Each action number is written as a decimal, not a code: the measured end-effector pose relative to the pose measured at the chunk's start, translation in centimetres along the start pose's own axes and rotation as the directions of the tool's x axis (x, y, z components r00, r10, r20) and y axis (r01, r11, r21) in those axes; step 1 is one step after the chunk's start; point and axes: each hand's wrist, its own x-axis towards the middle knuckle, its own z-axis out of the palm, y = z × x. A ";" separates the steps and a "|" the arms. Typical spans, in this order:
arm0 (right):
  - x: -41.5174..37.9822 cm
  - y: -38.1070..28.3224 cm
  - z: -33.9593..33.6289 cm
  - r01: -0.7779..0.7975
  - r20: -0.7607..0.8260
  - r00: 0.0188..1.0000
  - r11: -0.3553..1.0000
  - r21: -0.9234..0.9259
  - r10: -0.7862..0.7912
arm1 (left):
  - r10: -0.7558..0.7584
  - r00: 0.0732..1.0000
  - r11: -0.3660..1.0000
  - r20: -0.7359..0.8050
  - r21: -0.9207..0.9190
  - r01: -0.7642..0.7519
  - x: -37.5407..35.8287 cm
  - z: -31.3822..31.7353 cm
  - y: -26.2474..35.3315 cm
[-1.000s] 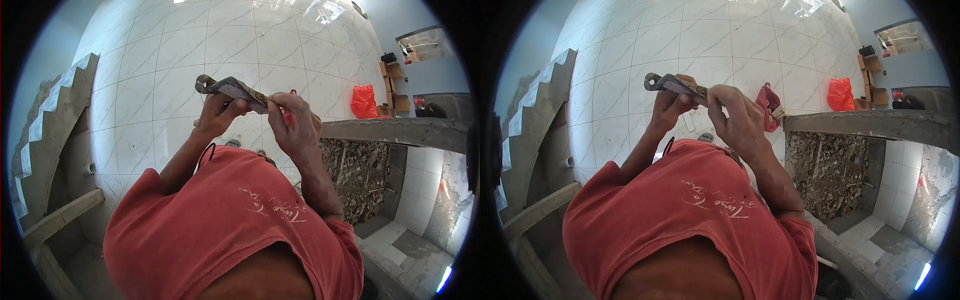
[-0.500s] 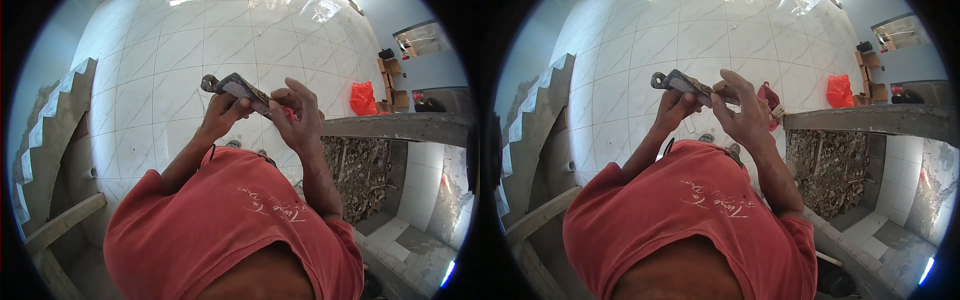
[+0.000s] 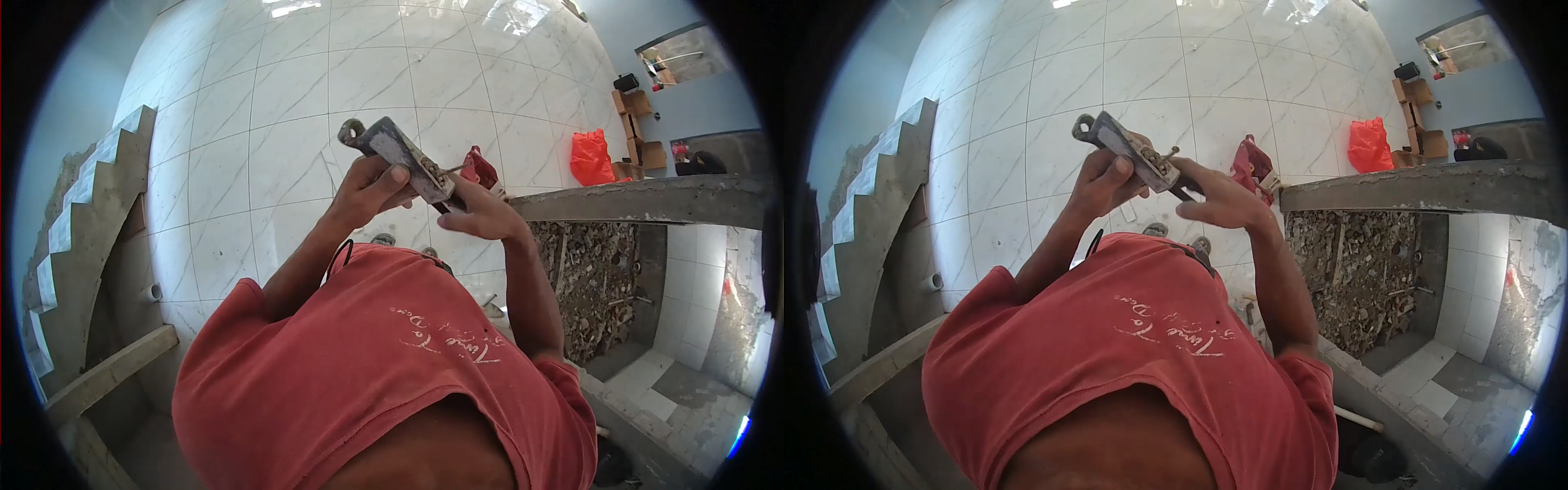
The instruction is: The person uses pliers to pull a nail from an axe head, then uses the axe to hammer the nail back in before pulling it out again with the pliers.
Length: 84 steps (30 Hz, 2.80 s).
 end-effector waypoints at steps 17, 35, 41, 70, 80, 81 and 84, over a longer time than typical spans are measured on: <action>-8.1 -2.9 -0.8 -0.132 -0.766 0.642 0.982 -0.133 -0.018 | -0.117 0.989 0.993 -0.088 0.009 0.119 1.2 -1.5 1.2; -11.5 -6.3 1.9 -0.147 -0.529 0.842 0.988 -0.041 0.103 | 0.027 0.999 0.980 -0.032 0.197 -0.020 3.6 -4.5 -2.3; -11.0 -6.0 2.4 -0.105 -0.521 0.853 0.969 -0.223 -0.027 | 0.045 0.999 0.976 -0.024 0.213 -0.039 3.9 -4.8 -3.2; -0.1 -2.3 2.1 0.216 -0.853 0.522 0.963 0.159 0.024 | 0.000 0.999 0.975 0.041 -0.221 0.009 4.2 0.9 -4.0; 1.2 -1.7 2.7 0.180 -0.924 0.376 0.974 0.141 0.064 | 0.216 0.912 0.913 -0.349 0.403 -0.062 3.3 1.1 -5.0; 1.2 -1.7 3.0 0.172 -0.945 0.324 0.980 0.096 0.036 | 0.211 0.915 0.914 -0.344 0.402 -0.060 3.4 1.4 -5.2; 1.7 -1.4 3.5 0.179 -0.952 0.304 0.983 0.030 -0.027 | 0.296 0.938 0.880 -0.178 0.432 -0.196 3.4 3.7 -5.0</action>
